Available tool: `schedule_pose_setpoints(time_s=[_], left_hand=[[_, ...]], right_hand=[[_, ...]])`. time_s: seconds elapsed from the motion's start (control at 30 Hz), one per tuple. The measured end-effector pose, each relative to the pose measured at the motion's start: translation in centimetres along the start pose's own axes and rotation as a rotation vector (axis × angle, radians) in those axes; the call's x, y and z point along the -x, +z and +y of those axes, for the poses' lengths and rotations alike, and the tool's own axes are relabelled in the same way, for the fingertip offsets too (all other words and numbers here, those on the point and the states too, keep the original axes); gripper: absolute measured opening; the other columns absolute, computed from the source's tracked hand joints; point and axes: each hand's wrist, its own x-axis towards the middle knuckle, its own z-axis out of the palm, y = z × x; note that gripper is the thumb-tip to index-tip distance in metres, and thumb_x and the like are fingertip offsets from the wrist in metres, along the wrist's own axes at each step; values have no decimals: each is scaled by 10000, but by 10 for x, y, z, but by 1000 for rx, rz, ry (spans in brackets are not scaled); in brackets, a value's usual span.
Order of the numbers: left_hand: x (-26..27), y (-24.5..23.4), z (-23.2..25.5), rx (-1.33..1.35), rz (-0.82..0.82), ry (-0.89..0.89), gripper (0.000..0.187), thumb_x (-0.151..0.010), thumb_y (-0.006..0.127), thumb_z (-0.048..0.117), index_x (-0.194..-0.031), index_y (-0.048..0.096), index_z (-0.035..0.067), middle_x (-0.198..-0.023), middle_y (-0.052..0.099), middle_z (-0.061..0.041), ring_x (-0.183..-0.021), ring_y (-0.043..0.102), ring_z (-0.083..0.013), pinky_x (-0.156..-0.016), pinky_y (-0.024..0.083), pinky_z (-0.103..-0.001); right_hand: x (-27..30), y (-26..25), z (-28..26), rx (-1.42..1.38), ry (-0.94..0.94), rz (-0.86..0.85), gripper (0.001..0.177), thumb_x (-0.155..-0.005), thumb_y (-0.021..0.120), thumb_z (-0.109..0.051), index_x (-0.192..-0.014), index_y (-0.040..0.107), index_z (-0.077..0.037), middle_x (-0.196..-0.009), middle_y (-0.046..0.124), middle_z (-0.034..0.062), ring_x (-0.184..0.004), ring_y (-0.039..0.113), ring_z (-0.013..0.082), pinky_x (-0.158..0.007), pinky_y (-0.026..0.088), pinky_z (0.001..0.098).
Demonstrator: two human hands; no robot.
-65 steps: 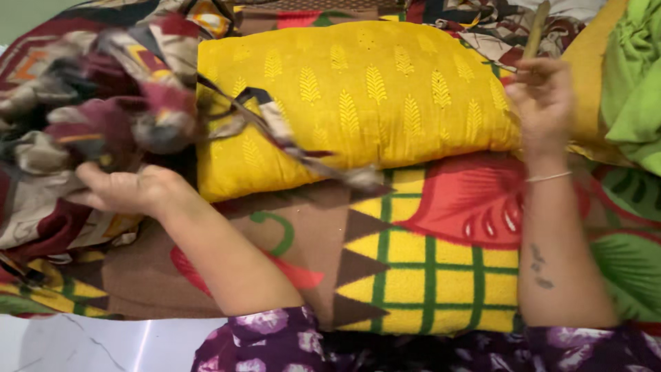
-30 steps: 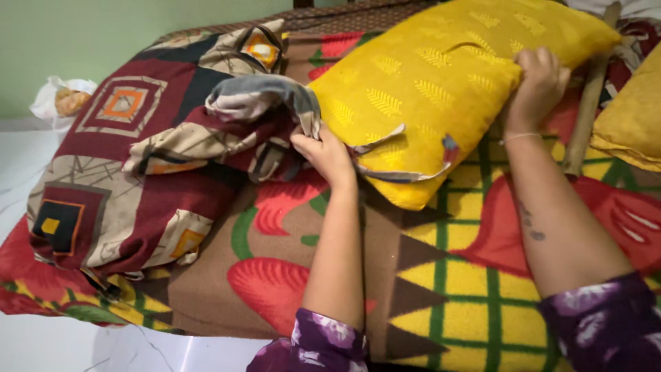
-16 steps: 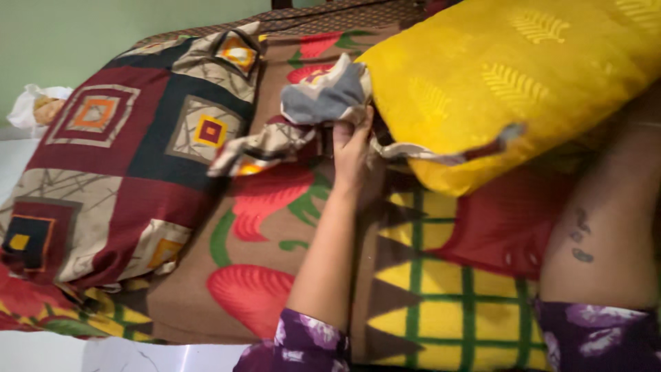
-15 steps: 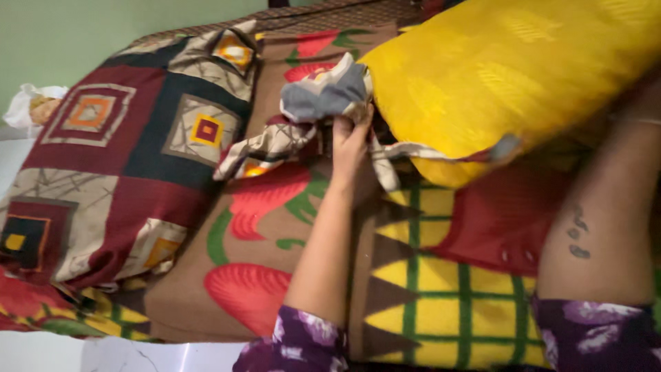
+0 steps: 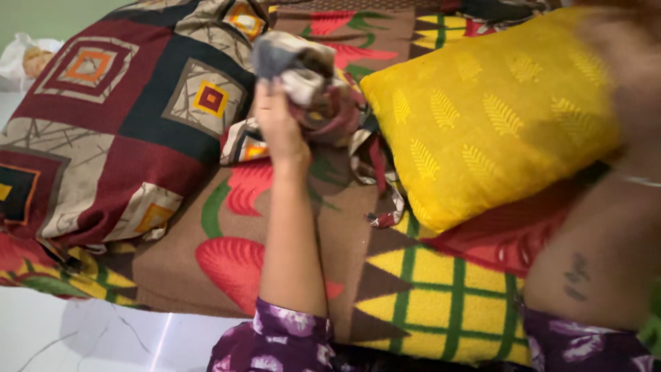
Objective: The person puts a patterned fabric cover onto a yellow pillow by hand, pulling the fabric over the pillow and tucking it in.
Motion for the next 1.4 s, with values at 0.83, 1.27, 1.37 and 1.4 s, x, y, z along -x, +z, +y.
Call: schedule_pose_setpoints(time_s=[0.83,1.27,1.37,1.4], left_hand=[[-7,-10,11,-404,-69,-232,440,-873,643,156,-1289,624,12,-951,684,-23,-778,608,-98,-684,498,-253],[-8,22,6,46,-272,-180,524,-932,551,56,-1455,549,42,-938,673,26,-597,453,-37,-541,379,-215],[14,52,-7,69,-508,-470,474,-946,563,95,-1418,559,46,-761,605,28,-591,531,-66,-529,442,-234],[22,61,-10,71,-512,-473,474,-946,563,95,-1418,559,46,-761,605,28,-591,531,-66,-529,442,-234]], right_hand=[[33,211,-29,819,121,-519,771,-810,702,-201,-1546,472,-178,-1547,422,300,-1426,382,473,-1133,213,670],[65,44,-70,468,92,-526,941,-638,835,-283,-1521,514,-220,-1420,640,76,-1246,630,283,-1031,499,406],[68,30,-72,499,141,-538,933,-636,848,-321,-1514,537,-272,-1394,662,49,-1210,660,259,-972,538,380],[66,26,-75,491,184,-525,911,-657,851,-303,-1516,548,-291,-1364,679,45,-1196,675,249,-950,554,371]])
